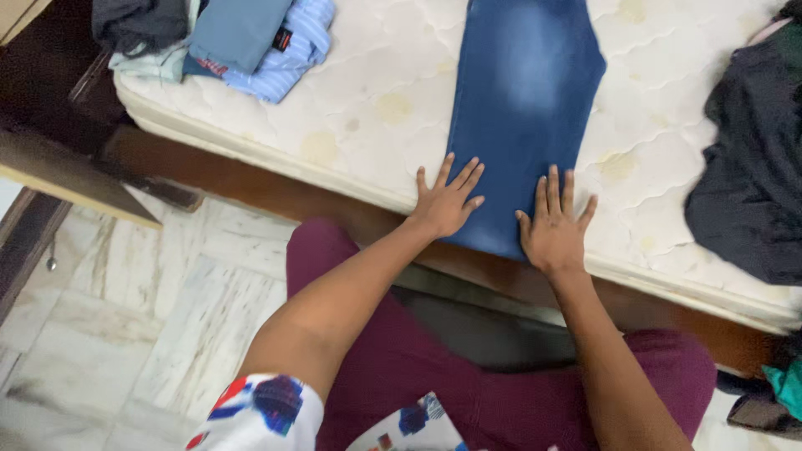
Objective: The person folds a pair of blue jeans and a pair of dark green trousers on a bed. They smooth and align each garment, fold them in half lengthwise, then fold the bottom up and the top down to create compact rectangles before stacking them.
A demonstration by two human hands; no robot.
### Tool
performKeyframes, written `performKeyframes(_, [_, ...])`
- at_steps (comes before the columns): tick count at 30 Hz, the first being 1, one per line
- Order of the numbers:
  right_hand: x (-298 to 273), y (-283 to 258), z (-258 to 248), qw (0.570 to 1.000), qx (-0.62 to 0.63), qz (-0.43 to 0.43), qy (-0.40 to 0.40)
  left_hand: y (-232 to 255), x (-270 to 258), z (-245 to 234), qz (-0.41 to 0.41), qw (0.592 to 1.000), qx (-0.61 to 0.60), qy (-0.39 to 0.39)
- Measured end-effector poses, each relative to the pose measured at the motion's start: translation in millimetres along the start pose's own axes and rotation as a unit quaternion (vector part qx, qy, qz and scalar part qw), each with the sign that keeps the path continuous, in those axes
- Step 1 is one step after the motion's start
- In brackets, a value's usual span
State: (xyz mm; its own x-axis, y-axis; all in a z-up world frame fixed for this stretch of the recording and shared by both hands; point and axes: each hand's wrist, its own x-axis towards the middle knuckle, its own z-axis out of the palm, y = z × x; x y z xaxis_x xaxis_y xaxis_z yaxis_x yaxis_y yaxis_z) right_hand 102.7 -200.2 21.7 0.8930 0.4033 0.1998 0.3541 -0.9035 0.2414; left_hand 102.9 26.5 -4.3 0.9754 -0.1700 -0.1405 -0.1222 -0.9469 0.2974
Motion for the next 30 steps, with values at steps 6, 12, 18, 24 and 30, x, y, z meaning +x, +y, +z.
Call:
performKeyframes(6, [-10, -51, -29, 0.970, 0.143, -0.107, -0.164, -2, 0, 9, 0.007, 1.000, 0.014, 0.000])
performKeyframes(12, [-19, -43, -8, 0.987, 0.031, -0.151, -0.043, 1, -4, 3, 0.016, 1.000, 0.023, -0.011])
performKeyframes(18, [-22, -42, 24, 0.973, 0.175, -0.152, -0.002, 0, -32, -22, 0.069, 0.993, 0.081, -0.041])
performKeyframes(24, [-12, -35, 27, 0.971, 0.154, -0.144, -0.112, 4, -42, -20, 0.091, 0.980, 0.161, -0.068])
performKeyframes(30, [4, -34, 17, 0.954, 0.156, -0.134, -0.216, 6, -37, 2, 0.081, 0.984, 0.154, -0.025])
